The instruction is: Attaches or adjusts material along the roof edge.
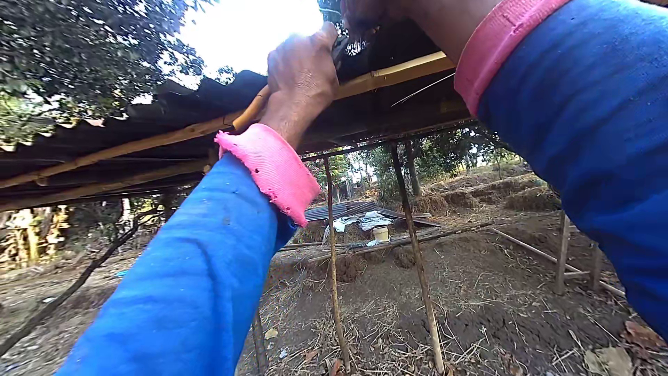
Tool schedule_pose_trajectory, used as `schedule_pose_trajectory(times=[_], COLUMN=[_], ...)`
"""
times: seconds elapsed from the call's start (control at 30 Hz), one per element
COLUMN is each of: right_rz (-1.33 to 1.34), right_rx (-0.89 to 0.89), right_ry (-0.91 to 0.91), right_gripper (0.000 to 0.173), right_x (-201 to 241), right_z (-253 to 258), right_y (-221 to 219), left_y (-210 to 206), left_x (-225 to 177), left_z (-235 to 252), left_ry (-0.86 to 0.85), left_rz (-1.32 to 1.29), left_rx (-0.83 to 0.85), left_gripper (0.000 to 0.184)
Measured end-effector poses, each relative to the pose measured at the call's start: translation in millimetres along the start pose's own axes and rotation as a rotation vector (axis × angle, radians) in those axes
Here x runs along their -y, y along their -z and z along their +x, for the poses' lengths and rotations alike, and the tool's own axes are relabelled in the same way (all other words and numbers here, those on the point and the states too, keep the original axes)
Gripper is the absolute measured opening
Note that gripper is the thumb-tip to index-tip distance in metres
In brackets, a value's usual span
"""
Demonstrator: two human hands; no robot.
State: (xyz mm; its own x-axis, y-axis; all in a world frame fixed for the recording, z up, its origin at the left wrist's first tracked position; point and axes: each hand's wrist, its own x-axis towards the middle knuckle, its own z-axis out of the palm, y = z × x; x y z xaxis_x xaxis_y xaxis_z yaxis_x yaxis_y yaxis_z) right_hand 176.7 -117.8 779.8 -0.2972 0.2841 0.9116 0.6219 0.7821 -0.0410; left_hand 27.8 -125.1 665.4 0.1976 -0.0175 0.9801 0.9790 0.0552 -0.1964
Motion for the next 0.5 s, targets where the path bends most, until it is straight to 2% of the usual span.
schedule_pose_trajectory(times=[0.17, 0.3, 0.37, 0.43, 0.5], right_rz=[-0.014, -0.051, -0.011, -0.009, 0.04], right_rx=[0.001, 0.091, 0.046, 0.05, 0.039], right_ry=[-0.002, 0.204, 0.183, 0.239, 0.141], right_gripper=[0.01, 0.015, 0.012, 0.016, 0.013], right_x=[0.1, -24.3, -23.4, -30.6, -16.7], right_z=[-2.5, 5.6, 2.1, 3.0, -4.9], right_y=[-1.3, 5.0, 2.9, 4.8, 2.9], left_y=[0.3, -0.2, -0.4, -0.8, -2.0], left_x=[-0.7, 0.0, -1.2, -1.9, -1.5], left_z=[-0.8, -0.7, -0.3, 0.0, -0.4], left_ry=[0.006, 0.009, 0.018, 0.018, 0.013], left_rz=[-0.012, -0.013, -0.009, -0.003, 0.002], left_rx=[0.004, 0.005, 0.008, 0.005, -0.002], left_gripper=[0.031, 0.031, 0.031, 0.032, 0.03])
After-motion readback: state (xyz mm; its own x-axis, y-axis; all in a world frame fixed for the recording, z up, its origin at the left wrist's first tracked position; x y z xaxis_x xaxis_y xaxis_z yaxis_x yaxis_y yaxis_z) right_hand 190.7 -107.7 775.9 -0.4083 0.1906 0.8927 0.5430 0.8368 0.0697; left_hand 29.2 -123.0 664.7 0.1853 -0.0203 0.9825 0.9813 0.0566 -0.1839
